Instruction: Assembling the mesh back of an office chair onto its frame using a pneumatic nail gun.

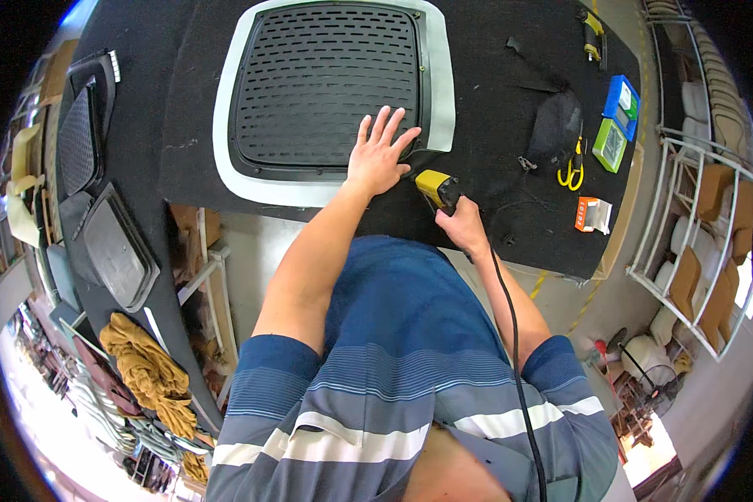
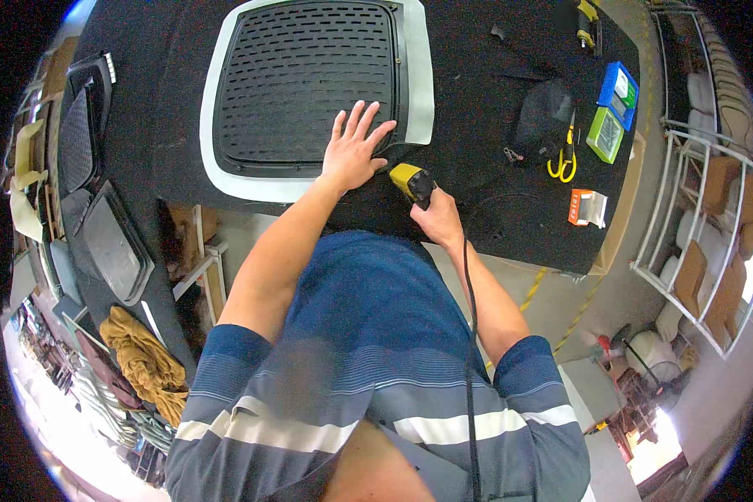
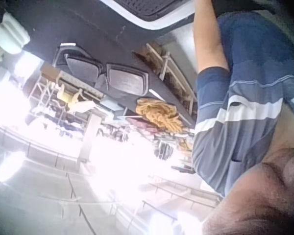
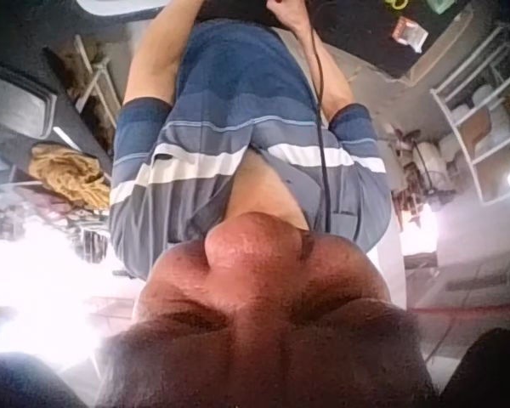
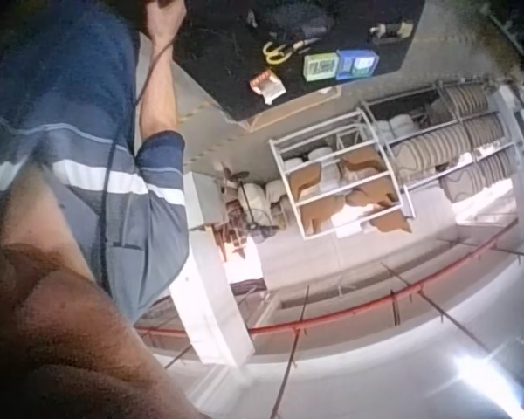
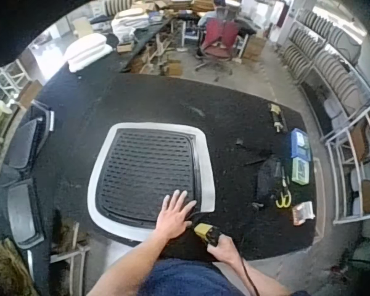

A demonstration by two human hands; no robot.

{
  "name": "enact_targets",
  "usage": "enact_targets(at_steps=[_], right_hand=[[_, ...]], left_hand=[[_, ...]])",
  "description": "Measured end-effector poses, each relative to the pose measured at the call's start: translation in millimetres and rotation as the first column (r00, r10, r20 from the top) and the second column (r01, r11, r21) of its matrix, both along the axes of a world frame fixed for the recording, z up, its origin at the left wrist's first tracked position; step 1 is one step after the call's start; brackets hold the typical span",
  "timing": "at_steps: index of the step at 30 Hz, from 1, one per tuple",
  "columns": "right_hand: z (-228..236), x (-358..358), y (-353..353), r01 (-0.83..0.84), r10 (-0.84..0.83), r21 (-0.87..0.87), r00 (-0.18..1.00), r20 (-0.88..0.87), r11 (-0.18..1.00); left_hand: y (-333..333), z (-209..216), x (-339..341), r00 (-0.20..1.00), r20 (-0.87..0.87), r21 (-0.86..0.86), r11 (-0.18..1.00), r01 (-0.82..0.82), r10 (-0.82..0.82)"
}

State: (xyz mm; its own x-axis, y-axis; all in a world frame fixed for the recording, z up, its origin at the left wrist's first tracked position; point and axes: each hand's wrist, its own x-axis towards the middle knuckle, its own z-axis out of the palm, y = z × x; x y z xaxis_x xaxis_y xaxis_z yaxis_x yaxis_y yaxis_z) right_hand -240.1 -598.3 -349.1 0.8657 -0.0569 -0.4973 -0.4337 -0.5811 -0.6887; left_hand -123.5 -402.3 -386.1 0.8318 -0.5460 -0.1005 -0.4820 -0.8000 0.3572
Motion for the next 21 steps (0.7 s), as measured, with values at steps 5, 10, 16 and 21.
enact_targets(at_steps=[5,10,16,21], right_hand=[[-1.8,-0.5,0.2,0.064,-0.065,0.046,0.997,0.034,0.997],[2.8,6.7,6.6,0.013,-0.013,-0.020,1.000,0.008,1.000],[-6.2,1.1,8.0,0.012,-0.007,-0.046,0.995,0.099,0.999],[-9.0,0.1,11.6,-0.008,0.018,-0.085,0.993,0.118,0.996]], left_hand=[[-0.6,1.2,0.6,1.000,-0.012,0.016,1.000,0.003,-0.002],[1.2,0.3,-1.1,1.000,-0.012,-0.002,1.000,-0.001,0.001],[0.2,-0.4,-2.8,1.000,0.003,-0.011,1.000,-0.002,0.002],[0.2,-1.3,-4.7,1.000,0.004,-0.016,1.000,0.001,-0.001]])
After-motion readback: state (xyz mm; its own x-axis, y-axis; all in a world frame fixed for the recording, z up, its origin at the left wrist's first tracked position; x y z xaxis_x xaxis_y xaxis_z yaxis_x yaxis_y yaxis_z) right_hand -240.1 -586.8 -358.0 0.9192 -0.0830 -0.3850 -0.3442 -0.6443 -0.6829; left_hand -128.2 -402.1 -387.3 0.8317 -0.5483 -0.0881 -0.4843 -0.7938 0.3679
